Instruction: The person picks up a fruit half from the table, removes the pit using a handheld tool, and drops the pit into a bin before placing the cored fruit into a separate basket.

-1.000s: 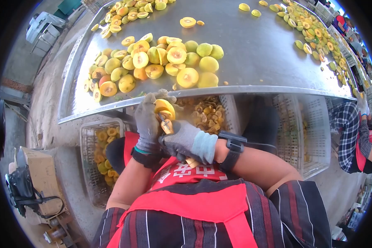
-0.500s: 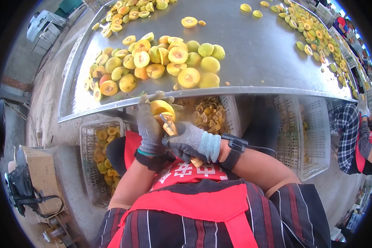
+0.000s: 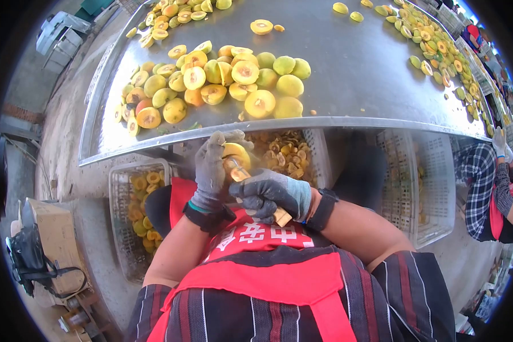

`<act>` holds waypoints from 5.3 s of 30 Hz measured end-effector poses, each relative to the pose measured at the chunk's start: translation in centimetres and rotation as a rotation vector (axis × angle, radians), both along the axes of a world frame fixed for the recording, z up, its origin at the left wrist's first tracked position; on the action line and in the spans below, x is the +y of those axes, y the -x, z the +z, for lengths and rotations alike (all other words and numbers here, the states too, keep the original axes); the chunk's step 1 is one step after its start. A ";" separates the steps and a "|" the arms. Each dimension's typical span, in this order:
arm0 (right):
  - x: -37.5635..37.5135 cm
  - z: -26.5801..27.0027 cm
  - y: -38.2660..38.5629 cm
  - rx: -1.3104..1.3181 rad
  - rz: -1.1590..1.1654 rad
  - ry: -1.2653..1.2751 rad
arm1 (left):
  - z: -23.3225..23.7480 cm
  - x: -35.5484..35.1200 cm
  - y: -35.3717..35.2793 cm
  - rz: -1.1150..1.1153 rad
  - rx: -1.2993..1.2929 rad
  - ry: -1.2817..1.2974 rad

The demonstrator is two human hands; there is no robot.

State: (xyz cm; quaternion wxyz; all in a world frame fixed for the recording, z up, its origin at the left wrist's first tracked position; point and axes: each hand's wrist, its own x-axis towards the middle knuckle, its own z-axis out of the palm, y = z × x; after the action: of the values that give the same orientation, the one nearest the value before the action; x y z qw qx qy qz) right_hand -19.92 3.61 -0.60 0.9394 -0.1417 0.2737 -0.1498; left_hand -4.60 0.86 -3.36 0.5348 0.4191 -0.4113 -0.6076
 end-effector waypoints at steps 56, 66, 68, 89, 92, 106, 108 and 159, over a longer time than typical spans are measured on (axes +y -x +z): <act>-0.2 -1.2 5.4 0.464 -0.079 0.545 | 1.9 -13.6 -10.8 -0.021 -1.319 -0.114; -1.5 -0.2 1.3 0.586 -0.249 0.974 | 4.0 -0.4 -1.2 -0.285 0.491 0.036; -0.8 -0.9 1.4 1.073 -0.229 1.552 | 3.3 0.1 -1.5 -0.225 0.505 -0.014; -0.6 0.4 2.2 0.379 -0.007 0.438 | 2.0 2.2 -0.3 -0.087 0.136 -0.104; 0.0 0.2 2.0 0.328 0.115 0.596 | 0.7 2.2 -0.6 -0.092 -0.200 0.032; -0.5 -0.1 1.9 0.843 -0.106 1.218 | 1.5 1.8 -1.0 -0.063 0.465 -0.145; -0.4 -0.5 1.4 0.923 -0.096 1.326 | 1.3 1.8 -0.6 -0.099 0.395 -0.043; 0.9 0.2 0.6 -0.426 -0.093 -0.087 | -1.4 0.4 1.6 0.015 0.383 -0.135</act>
State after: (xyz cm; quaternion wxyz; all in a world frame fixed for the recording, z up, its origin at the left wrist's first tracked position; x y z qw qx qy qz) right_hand -20.50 4.55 -0.36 0.9734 -0.0532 0.0814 -0.2075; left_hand -6.23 1.31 -4.75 0.5785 0.3337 -0.2575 -0.6983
